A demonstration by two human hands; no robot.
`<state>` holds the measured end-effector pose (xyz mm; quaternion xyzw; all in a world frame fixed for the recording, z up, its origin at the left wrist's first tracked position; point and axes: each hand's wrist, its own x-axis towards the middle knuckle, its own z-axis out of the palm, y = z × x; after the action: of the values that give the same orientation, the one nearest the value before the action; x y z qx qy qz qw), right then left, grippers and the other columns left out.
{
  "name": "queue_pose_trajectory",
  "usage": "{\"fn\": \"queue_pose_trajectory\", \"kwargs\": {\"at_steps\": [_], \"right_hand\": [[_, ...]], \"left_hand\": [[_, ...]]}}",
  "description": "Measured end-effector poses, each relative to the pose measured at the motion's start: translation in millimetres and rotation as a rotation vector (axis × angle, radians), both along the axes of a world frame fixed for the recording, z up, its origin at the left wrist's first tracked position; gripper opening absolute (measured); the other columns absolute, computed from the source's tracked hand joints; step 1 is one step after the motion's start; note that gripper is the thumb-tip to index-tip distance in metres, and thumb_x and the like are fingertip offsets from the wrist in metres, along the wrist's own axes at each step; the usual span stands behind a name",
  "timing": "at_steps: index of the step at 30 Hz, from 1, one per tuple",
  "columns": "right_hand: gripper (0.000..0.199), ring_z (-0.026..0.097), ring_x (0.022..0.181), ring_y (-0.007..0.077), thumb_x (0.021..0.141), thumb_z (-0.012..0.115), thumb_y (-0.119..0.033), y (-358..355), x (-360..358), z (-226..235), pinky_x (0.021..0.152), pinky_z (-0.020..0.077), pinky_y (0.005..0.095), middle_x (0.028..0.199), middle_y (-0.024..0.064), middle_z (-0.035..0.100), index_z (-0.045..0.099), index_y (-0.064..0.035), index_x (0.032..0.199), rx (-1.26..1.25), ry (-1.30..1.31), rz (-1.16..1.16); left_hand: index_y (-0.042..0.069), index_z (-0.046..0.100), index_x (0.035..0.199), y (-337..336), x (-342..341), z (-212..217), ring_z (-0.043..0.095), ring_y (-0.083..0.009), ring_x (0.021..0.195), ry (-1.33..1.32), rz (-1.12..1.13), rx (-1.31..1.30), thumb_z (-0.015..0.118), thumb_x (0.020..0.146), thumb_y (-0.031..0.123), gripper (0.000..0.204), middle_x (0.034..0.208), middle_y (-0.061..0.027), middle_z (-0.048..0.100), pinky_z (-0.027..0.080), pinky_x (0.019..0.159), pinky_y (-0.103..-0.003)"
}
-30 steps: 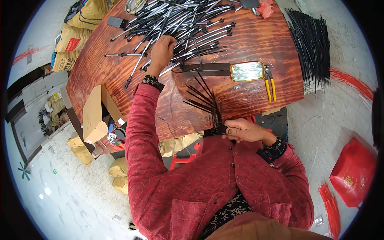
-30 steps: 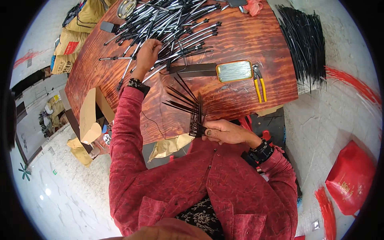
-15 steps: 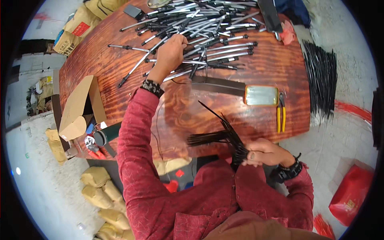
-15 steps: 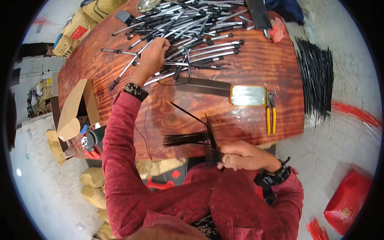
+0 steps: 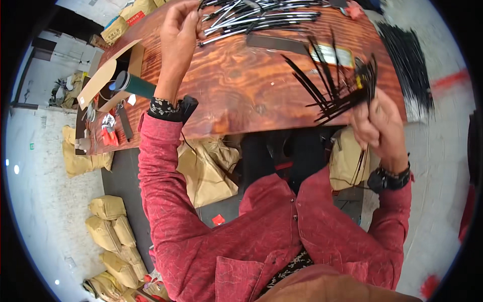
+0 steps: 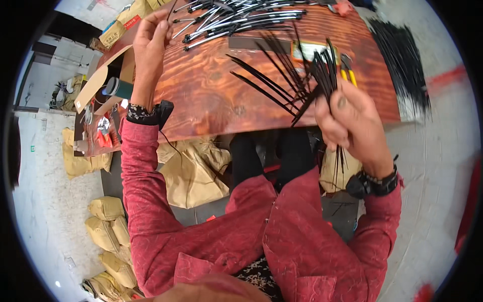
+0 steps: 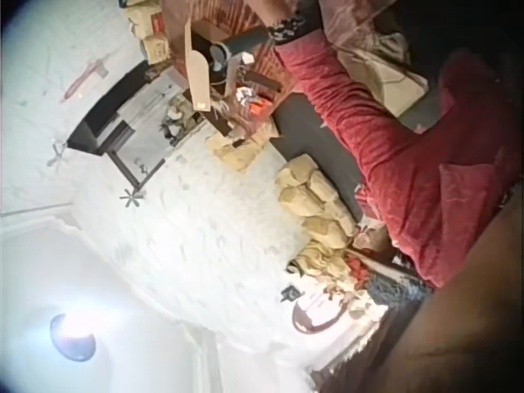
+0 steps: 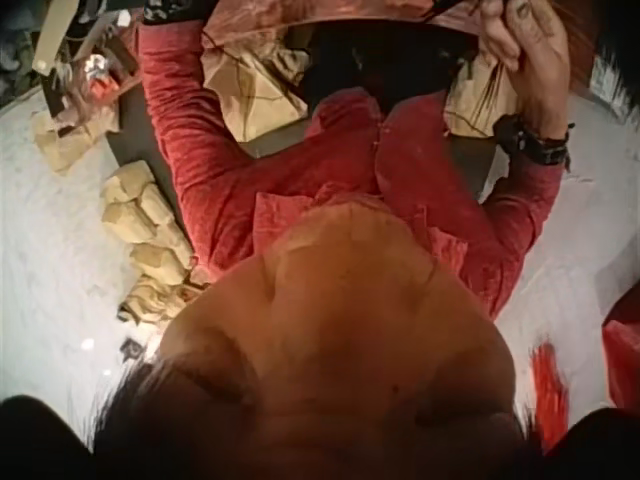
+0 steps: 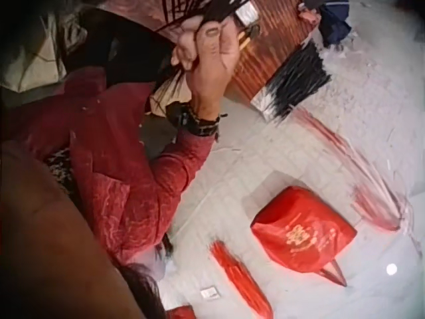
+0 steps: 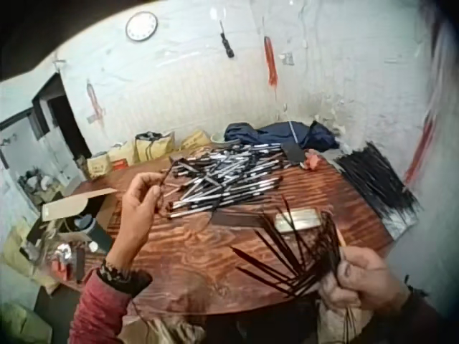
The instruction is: Assembling bundles of black rods into plastic components at a workbench.
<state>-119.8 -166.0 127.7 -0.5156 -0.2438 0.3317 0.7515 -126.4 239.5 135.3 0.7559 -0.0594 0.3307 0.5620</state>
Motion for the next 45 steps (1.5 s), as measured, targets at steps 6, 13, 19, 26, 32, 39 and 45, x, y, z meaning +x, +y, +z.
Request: {"fn": "queue_pose_trajectory", "kwargs": {"at_steps": [6,13,19,26,32,39,45], "right_hand": [[0.027,0.030,0.043,0.0041,0.108,0.046,-0.028,-37.1,-55.0,2.1,0.041,0.0338,0.0228,0.058,-0.0052,0.035,0.055,-0.0030,0.102,0.138,0.026,0.060],[0.026,0.033,0.047,0.0027,0.108,0.046,-0.029,-35.5,-90.3,-19.8,0.047,0.0358,0.0206,0.062,-0.0064,0.038,0.057,-0.0054,0.102,0.136,0.121,0.183],[0.026,0.037,0.050,0.0019,0.109,0.045,-0.029,-18.8,-77.0,-32.0,0.050,0.0379,0.0199,0.064,-0.0068,0.040,0.058,-0.0068,0.102,0.178,0.167,0.142],[0.027,0.037,0.049,0.0016,0.109,0.046,-0.029,27.7,-72.5,-28.1,0.049,0.0389,0.0200,0.064,-0.0069,0.040,0.058,-0.0058,0.102,0.207,0.266,0.212],[0.028,0.036,0.049,0.0023,0.109,0.045,-0.030,48.5,-78.7,-20.3,0.048,0.0395,0.0207,0.063,-0.0066,0.039,0.057,-0.0048,0.102,0.235,0.272,0.300],[0.030,0.044,0.054,0.0061,0.107,0.050,-0.028,28.5,-105.8,-18.6,0.052,0.0417,0.0226,0.068,-0.0010,0.051,0.056,-0.0001,0.102,0.142,-0.126,0.285],[0.025,0.052,0.061,0.0102,0.106,0.049,-0.020,46.3,-101.0,-111.9,0.057,0.0461,0.0266,0.079,0.0054,0.060,0.056,0.0034,0.105,0.049,-0.441,0.297]], "left_hand": [[0.001,0.059,0.115,-30.8,-45.1,-55.7,0.052,-0.0088,0.068,0.409,0.083,-0.409,0.055,0.100,0.007,0.017,0.084,-0.0013,0.055,0.047,0.058,-0.024],[0.001,0.060,0.120,-12.4,-22.8,-152.7,0.062,-0.0188,0.086,0.357,0.341,0.111,0.058,0.100,0.018,0.026,0.101,-0.0072,0.063,0.055,0.075,-0.035],[0.000,0.049,0.142,-49.0,-46.1,-80.7,0.052,-0.0271,0.131,0.402,-0.020,0.451,0.067,0.095,0.033,0.060,0.141,-0.0140,0.055,0.037,0.113,-0.041],[0.001,0.045,0.146,-136.2,-109.5,-110.3,0.050,-0.0228,0.130,0.325,-0.554,0.008,0.076,0.088,0.022,0.068,0.143,-0.0097,0.052,0.038,0.110,-0.037],[0.001,0.048,0.134,-172.8,-126.2,-110.6,0.063,-0.0263,0.115,0.568,-0.532,-0.108,0.070,0.090,0.016,0.051,0.113,-0.0108,0.067,0.050,0.100,-0.042],[0.003,0.066,0.111,-146.3,-115.9,-37.3,0.062,-0.0262,0.106,0.243,-0.459,0.313,0.065,0.092,0.008,0.020,0.116,-0.0126,0.066,0.049,0.092,-0.037],[0.002,0.063,0.107,-120.3,-72.2,-85.0,0.060,-0.0360,0.107,0.114,-0.212,0.645,0.065,0.085,0.007,0.022,0.114,-0.0151,0.065,0.048,0.093,-0.040]]}}
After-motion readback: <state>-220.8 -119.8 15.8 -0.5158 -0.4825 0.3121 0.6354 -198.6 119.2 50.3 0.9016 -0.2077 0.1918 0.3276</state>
